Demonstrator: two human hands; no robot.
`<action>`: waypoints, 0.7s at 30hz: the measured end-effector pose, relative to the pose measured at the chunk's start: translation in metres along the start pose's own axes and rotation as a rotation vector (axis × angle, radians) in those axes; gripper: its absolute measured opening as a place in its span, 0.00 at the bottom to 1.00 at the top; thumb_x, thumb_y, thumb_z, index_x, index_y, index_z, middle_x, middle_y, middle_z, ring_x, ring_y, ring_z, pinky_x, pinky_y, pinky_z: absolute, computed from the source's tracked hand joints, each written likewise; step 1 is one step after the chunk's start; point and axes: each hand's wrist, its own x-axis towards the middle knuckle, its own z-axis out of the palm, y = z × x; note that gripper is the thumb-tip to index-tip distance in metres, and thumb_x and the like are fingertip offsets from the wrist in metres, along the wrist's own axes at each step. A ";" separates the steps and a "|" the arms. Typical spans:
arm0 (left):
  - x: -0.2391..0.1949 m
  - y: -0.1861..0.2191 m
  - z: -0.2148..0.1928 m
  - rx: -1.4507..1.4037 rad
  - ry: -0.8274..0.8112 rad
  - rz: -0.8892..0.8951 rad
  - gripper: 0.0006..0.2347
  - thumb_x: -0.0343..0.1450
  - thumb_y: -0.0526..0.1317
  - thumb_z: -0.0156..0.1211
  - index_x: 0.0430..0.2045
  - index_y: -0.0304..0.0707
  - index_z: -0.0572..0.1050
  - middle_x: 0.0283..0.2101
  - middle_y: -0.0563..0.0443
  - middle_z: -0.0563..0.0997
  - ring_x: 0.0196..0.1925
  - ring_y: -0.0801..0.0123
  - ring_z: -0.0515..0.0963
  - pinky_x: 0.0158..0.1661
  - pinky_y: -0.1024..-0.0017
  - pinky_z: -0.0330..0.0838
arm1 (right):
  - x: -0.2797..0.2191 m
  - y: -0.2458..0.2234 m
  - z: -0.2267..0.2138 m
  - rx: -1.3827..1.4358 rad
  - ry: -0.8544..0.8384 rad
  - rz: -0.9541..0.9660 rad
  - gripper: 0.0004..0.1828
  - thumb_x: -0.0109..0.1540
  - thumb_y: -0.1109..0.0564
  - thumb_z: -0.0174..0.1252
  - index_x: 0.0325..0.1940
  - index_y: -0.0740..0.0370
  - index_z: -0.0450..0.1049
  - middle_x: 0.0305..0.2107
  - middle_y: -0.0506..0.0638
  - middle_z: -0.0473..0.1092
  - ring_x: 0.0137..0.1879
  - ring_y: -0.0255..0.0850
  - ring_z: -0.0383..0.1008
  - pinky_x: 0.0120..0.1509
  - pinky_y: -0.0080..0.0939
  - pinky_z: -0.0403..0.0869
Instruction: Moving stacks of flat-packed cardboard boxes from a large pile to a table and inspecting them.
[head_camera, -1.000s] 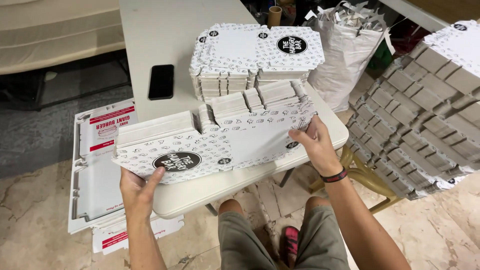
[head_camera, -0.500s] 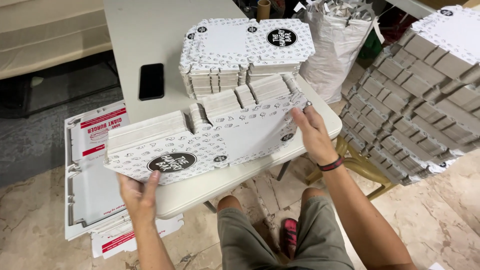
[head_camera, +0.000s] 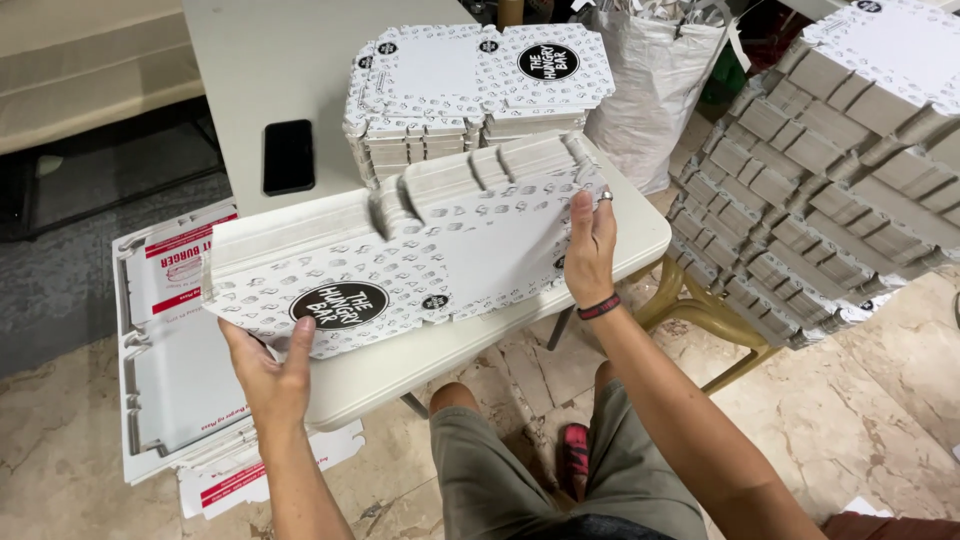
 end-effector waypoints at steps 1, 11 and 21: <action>0.000 0.007 -0.002 -0.002 -0.004 0.003 0.34 0.70 0.36 0.60 0.71 0.32 0.47 0.72 0.34 0.61 0.74 0.53 0.60 0.72 0.62 0.50 | 0.002 0.002 0.005 -0.001 0.006 -0.002 0.28 0.69 0.29 0.38 0.28 0.50 0.46 0.26 0.39 0.44 0.33 0.31 0.45 0.40 0.36 0.53; -0.018 -0.005 0.006 -0.066 0.008 -0.007 0.32 0.71 0.22 0.58 0.70 0.25 0.51 0.66 0.25 0.67 0.67 0.41 0.68 0.67 0.56 0.64 | 0.019 -0.010 0.009 0.095 -0.074 -0.031 0.34 0.64 0.24 0.43 0.42 0.58 0.67 0.34 0.48 0.67 0.43 0.42 0.68 0.54 0.44 0.71; -0.035 -0.003 0.006 -0.122 0.120 -0.149 0.32 0.70 0.34 0.61 0.69 0.37 0.53 0.64 0.39 0.72 0.65 0.57 0.72 0.65 0.66 0.63 | 0.008 -0.041 -0.033 0.041 -0.329 -0.016 0.41 0.64 0.43 0.57 0.73 0.68 0.54 0.71 0.62 0.56 0.77 0.52 0.55 0.79 0.52 0.57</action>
